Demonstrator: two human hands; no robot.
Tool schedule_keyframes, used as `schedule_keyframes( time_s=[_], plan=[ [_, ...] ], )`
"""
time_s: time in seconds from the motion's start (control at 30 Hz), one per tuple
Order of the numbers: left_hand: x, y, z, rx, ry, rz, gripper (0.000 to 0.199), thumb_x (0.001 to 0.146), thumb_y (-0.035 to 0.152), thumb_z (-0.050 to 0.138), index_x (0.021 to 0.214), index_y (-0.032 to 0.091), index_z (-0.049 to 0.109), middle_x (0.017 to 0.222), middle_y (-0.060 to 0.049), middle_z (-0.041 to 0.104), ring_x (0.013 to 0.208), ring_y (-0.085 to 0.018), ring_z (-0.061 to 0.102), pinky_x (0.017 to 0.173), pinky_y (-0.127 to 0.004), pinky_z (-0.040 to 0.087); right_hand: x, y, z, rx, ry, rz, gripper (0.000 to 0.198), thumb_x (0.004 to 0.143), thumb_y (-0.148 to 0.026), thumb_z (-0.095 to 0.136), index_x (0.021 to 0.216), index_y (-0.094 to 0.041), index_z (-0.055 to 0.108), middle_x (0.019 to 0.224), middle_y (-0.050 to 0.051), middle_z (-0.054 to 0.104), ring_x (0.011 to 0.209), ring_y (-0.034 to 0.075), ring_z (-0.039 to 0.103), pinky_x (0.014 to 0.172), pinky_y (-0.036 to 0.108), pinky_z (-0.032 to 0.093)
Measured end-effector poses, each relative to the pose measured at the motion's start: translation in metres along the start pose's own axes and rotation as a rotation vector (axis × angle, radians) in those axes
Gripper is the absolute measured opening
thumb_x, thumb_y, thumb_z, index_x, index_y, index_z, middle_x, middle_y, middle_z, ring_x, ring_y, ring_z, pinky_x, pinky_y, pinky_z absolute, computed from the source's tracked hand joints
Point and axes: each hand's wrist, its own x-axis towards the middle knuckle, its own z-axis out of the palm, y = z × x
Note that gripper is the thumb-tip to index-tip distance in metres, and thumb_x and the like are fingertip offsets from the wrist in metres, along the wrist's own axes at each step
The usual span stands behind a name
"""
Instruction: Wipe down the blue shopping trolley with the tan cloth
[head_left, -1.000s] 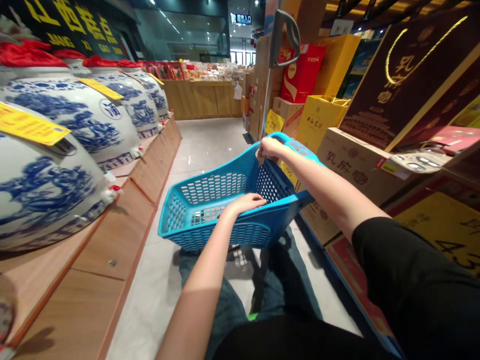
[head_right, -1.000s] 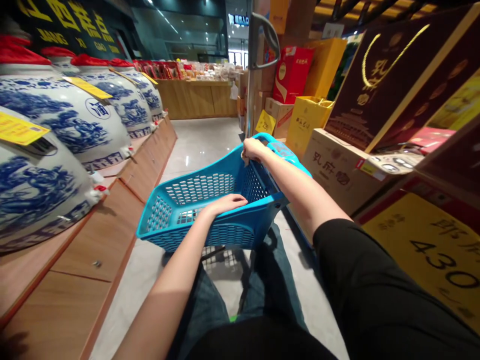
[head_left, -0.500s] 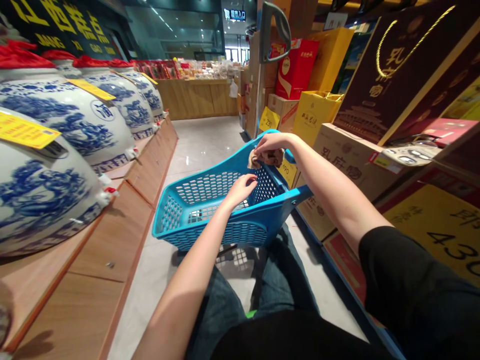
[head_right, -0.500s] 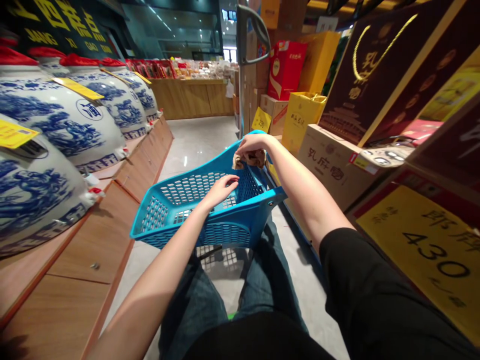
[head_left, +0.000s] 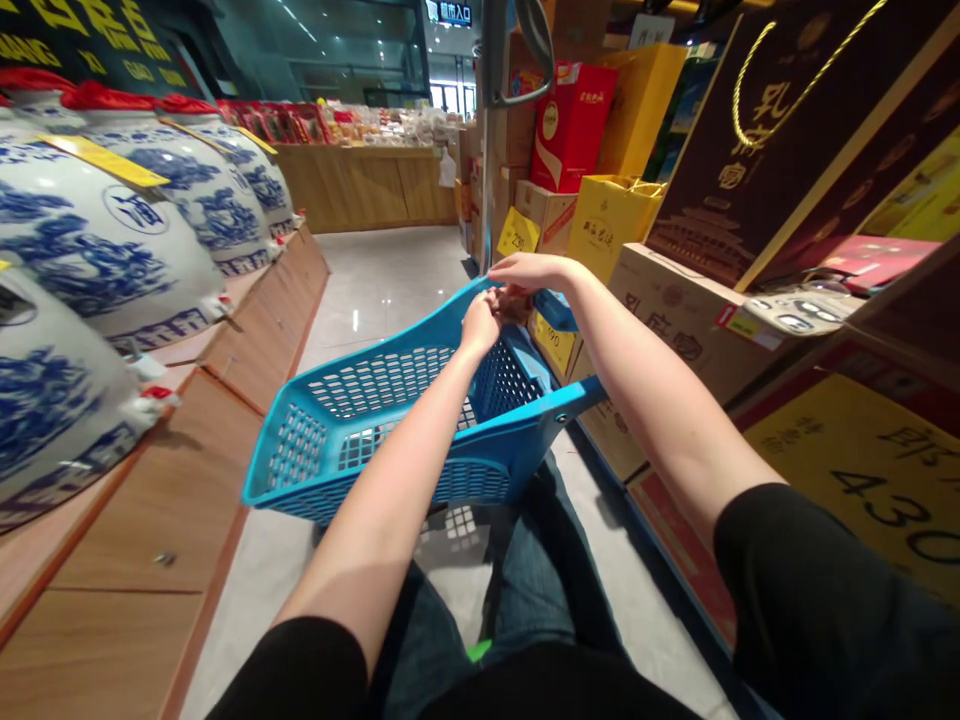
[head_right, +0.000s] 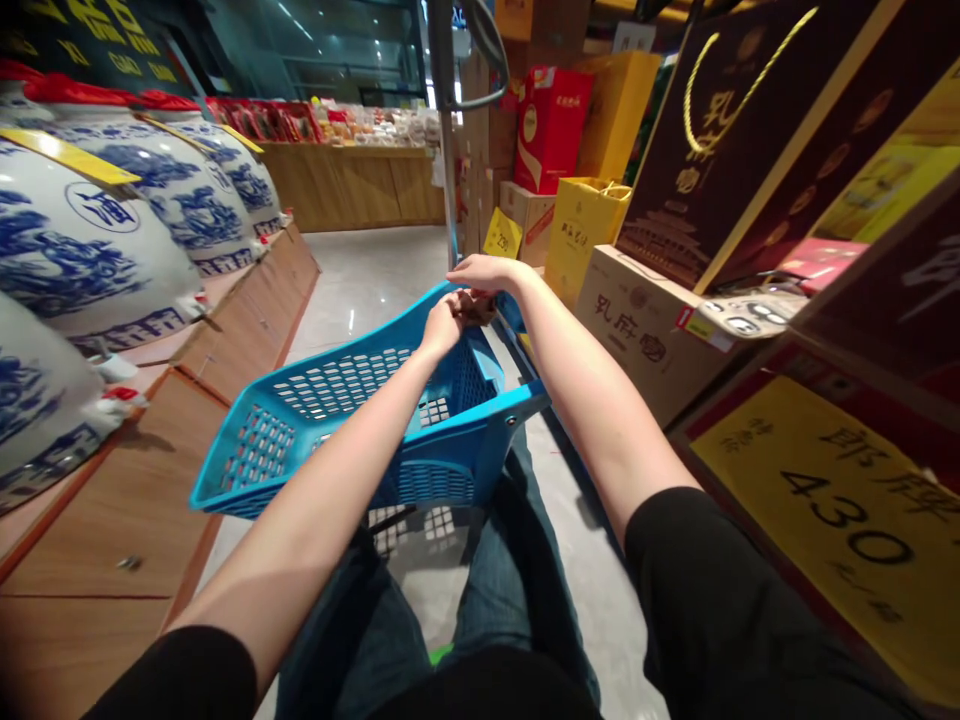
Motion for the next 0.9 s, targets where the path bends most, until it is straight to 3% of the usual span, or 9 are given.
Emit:
schedule_keyframes(
  time_s=[0.13, 0.2, 0.27, 0.37, 0.5, 0.6, 0.67, 0.8, 0.9],
  plan=[
    [0.002, 0.005, -0.016, 0.054, -0.065, 0.065, 0.042, 0.083, 0.004, 0.045, 0.113, 0.016, 0.073, 0.135, -0.013, 0.074, 0.129, -0.026, 0.066, 0.115, -0.04, 0.05, 0.002, 0.0, 0.0, -0.188, 0.308, -0.071, 0.033, 0.102, -0.019, 0.048, 0.113, -0.008, 0.078, 0.114, 0.017, 0.08, 0.111, 0.03, 0.072, 0.1, 0.037, 0.057],
    [-0.004, 0.01, -0.022, 0.111, -0.163, 0.132, 0.035, 0.082, 0.006, 0.045, 0.1, 0.016, 0.074, 0.122, -0.013, 0.077, 0.12, -0.026, 0.069, 0.111, -0.04, 0.053, 0.006, 0.0, 0.003, -0.249, 0.476, 0.008, 0.037, 0.102, -0.02, 0.048, 0.125, -0.009, 0.074, 0.134, 0.02, 0.074, 0.131, 0.036, 0.065, 0.112, 0.048, 0.052],
    [-0.015, 0.016, -0.025, 0.132, -0.248, 0.194, 0.033, 0.078, 0.007, 0.047, 0.094, 0.018, 0.074, 0.118, -0.01, 0.078, 0.117, -0.026, 0.07, 0.11, -0.04, 0.053, 0.012, 0.001, 0.006, -0.266, 0.541, 0.173, 0.045, 0.103, -0.028, 0.05, 0.141, -0.009, 0.065, 0.152, 0.023, 0.061, 0.143, 0.041, 0.056, 0.117, 0.058, 0.048],
    [-0.036, 0.023, -0.027, 0.094, -0.332, 0.318, 0.038, 0.075, 0.008, 0.049, 0.098, 0.02, 0.077, 0.119, -0.005, 0.078, 0.119, -0.024, 0.069, 0.113, -0.037, 0.052, 0.022, 0.005, 0.01, -0.246, 0.435, 0.321, 0.059, 0.104, -0.04, 0.051, 0.153, -0.007, 0.053, 0.156, 0.029, 0.057, 0.141, 0.042, 0.058, 0.115, 0.059, 0.05],
    [-0.048, 0.024, -0.03, 0.021, -0.393, 0.395, 0.047, 0.074, 0.007, 0.05, 0.108, 0.021, 0.078, 0.125, -0.004, 0.078, 0.124, -0.024, 0.068, 0.118, -0.037, 0.05, 0.029, 0.011, 0.016, -0.278, 0.352, 0.24, 0.064, 0.104, -0.048, 0.05, 0.154, -0.008, 0.051, 0.148, 0.026, 0.066, 0.134, 0.041, 0.066, 0.112, 0.052, 0.053],
    [-0.033, 0.011, -0.036, 0.027, -0.402, 0.382, 0.046, 0.075, 0.009, 0.051, 0.109, 0.021, 0.078, 0.125, -0.005, 0.078, 0.125, -0.026, 0.068, 0.119, -0.04, 0.049, 0.034, 0.012, 0.02, -0.306, 0.381, 0.21, 0.059, 0.105, -0.045, 0.045, 0.151, -0.01, 0.054, 0.146, 0.026, 0.068, 0.131, 0.041, 0.068, 0.108, 0.052, 0.055],
    [-0.013, -0.003, -0.043, 0.063, -0.368, 0.335, 0.036, 0.077, 0.011, 0.052, 0.1, 0.02, 0.077, 0.118, -0.005, 0.078, 0.119, -0.026, 0.069, 0.116, -0.041, 0.052, 0.04, 0.012, 0.02, -0.329, 0.383, 0.163, 0.055, 0.104, -0.043, 0.044, 0.146, -0.011, 0.059, 0.142, 0.024, 0.07, 0.129, 0.04, 0.069, 0.106, 0.051, 0.056],
    [0.023, -0.039, -0.061, 0.084, -0.301, 0.29, 0.02, 0.08, 0.015, 0.05, 0.083, 0.019, 0.069, 0.112, -0.007, 0.073, 0.106, -0.024, 0.07, 0.106, -0.039, 0.056, 0.053, 0.012, 0.017, -0.401, 0.295, 0.032, 0.048, 0.102, -0.04, 0.046, 0.136, -0.015, 0.067, 0.138, 0.02, 0.074, 0.127, 0.04, 0.07, 0.105, 0.049, 0.056],
    [0.031, -0.062, -0.07, 0.088, -0.282, 0.325, 0.014, 0.082, 0.02, 0.051, 0.079, 0.02, 0.064, 0.112, -0.007, 0.069, 0.097, -0.023, 0.069, 0.099, -0.039, 0.058, 0.061, 0.01, 0.017, -0.435, 0.238, -0.05, 0.047, 0.101, -0.041, 0.049, 0.136, -0.017, 0.068, 0.141, 0.018, 0.073, 0.13, 0.039, 0.069, 0.107, 0.048, 0.055]
  ],
)
